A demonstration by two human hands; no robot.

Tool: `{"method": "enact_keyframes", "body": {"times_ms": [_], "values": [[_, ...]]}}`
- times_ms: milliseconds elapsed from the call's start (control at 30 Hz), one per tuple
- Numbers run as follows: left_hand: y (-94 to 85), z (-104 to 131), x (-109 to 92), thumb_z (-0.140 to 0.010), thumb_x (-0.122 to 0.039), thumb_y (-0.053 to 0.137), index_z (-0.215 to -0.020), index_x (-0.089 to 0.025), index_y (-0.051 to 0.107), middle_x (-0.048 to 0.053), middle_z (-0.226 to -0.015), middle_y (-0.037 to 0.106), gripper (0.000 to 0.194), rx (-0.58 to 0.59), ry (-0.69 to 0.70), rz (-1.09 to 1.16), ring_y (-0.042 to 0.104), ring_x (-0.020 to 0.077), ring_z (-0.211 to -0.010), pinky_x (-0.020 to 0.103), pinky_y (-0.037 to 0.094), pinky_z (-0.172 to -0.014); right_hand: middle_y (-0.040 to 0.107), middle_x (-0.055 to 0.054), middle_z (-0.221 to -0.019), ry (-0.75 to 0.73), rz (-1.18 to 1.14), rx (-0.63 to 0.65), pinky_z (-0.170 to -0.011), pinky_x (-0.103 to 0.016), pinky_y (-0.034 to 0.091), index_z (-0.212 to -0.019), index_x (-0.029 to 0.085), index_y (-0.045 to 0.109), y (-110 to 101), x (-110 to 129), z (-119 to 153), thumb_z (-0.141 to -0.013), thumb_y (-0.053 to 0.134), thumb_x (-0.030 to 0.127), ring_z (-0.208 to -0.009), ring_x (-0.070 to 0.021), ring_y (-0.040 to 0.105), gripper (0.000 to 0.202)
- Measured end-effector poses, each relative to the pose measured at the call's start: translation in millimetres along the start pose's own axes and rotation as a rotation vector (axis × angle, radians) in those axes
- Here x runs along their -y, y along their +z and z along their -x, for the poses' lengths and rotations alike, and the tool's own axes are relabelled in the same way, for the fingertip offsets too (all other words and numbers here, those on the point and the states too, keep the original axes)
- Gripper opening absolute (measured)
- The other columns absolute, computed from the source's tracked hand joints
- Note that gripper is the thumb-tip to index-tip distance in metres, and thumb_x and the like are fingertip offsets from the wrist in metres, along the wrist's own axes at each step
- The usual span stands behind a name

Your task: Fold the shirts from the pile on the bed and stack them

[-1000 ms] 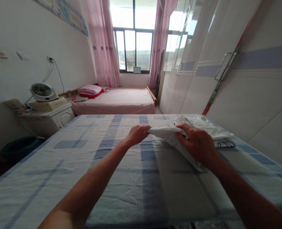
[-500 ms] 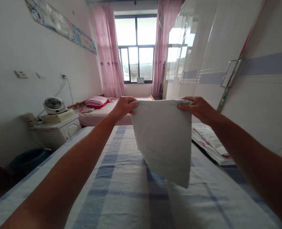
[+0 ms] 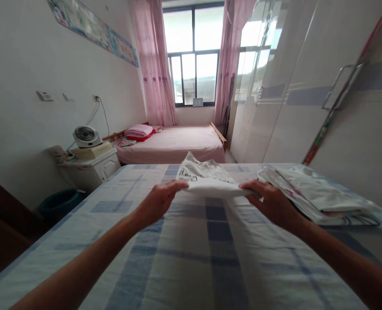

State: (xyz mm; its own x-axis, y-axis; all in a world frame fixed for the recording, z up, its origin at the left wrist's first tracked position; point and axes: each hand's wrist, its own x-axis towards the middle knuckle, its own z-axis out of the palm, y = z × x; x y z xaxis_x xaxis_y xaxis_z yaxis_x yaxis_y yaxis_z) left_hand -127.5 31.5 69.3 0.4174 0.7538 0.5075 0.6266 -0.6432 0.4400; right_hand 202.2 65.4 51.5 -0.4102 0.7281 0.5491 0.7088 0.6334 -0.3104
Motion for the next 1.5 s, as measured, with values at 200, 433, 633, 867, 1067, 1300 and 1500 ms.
{"method": "enact_keyframes", "body": {"times_ms": [200, 433, 633, 867, 1067, 1300, 1500], "values": [[55.8, 75.0, 4.0, -0.089, -0.01, 0.033, -0.114, -0.02, 0.062, 0.006, -0.121, 0.064, 0.04, 0.202, -0.055, 0.065, 0.059, 0.0154, -0.113, 0.029, 0.046, -0.098, 0.069, -0.004, -0.096, -0.006, 0.004, 0.163, -0.083, -0.035, 0.046, -0.091, 0.023, 0.061, 47.9, -0.5, 72.3, -0.083, 0.047, 0.013, -0.093, -0.0195, 0.062, 0.019], [17.8, 74.4, -19.6, -0.084, -0.007, 0.036, -0.118, -0.023, 0.061, 0.002, -0.127, 0.061, 0.045, 0.181, -0.093, 0.036, 0.055, 0.0158, -0.119, 0.03, 0.041, -0.104, 0.069, -0.004, -0.096, -0.105, 0.019, 0.119, -0.088, -0.036, 0.045, -0.09, 0.024, 0.063, 9.6, 22.1, 64.7, -0.083, 0.051, 0.016, -0.094, -0.0197, 0.062, 0.017], [18.6, 90.6, -27.7, -0.083, -0.014, 0.047, -0.109, -0.023, 0.067, 0.003, -0.11, 0.07, 0.034, 0.329, -0.208, -0.032, 0.065, 0.0178, -0.1, 0.028, 0.049, -0.091, 0.065, -0.005, -0.118, -0.026, -0.053, 0.415, -0.094, -0.036, 0.047, -0.11, 0.026, 0.063, 6.6, 35.9, 81.6, -0.086, 0.05, 0.024, -0.111, -0.0204, 0.059, 0.027], [78.6, 42.9, 3.9, -0.091, -0.037, 0.049, -0.129, -0.025, 0.054, 0.008, -0.144, 0.043, 0.041, 0.253, -0.121, -0.22, 0.034, 0.0259, -0.136, 0.045, 0.03, -0.111, 0.036, -0.007, -0.149, -0.062, 0.067, 0.339, -0.112, -0.043, 0.026, -0.138, 0.024, 0.044, 77.3, 23.5, 12.3, -0.094, 0.038, 0.039, -0.139, -0.0205, 0.027, 0.047], [110.7, 48.8, 24.9, -0.092, -0.048, 0.043, -0.138, -0.027, 0.044, 0.008, -0.148, 0.037, 0.051, 0.287, -0.186, -0.247, 0.029, 0.0261, -0.138, 0.049, 0.021, -0.114, 0.035, -0.012, -0.148, 0.234, 0.269, 0.408, -0.11, -0.046, 0.023, -0.138, 0.014, 0.044, 136.4, -44.2, -23.9, -0.095, 0.029, 0.041, -0.138, -0.0244, 0.029, 0.053], [97.3, 33.5, 45.5, -0.087, -0.018, 0.048, -0.098, -0.019, 0.067, 0.007, -0.111, 0.064, 0.022, -0.11, -0.373, -0.154, 0.058, 0.0187, -0.107, 0.032, 0.044, -0.097, 0.06, -0.011, -0.122, 0.248, 0.232, 0.16, -0.095, -0.037, 0.038, -0.111, 0.018, 0.064, 127.6, -30.1, -71.0, -0.088, 0.043, 0.031, -0.114, -0.0239, 0.052, 0.034], [97.5, 33.7, 77.1, -0.081, -0.008, 0.047, -0.088, -0.016, 0.066, 0.005, -0.092, 0.064, 0.022, -0.265, -0.494, 0.002, 0.061, 0.0158, -0.089, 0.026, 0.049, -0.08, 0.067, -0.008, -0.096, 0.125, 0.032, 0.343, -0.084, -0.031, 0.039, -0.092, 0.02, 0.069, 167.7, 34.5, -113.4, -0.084, 0.05, 0.044, -0.094, -0.0207, 0.057, 0.032]]}}
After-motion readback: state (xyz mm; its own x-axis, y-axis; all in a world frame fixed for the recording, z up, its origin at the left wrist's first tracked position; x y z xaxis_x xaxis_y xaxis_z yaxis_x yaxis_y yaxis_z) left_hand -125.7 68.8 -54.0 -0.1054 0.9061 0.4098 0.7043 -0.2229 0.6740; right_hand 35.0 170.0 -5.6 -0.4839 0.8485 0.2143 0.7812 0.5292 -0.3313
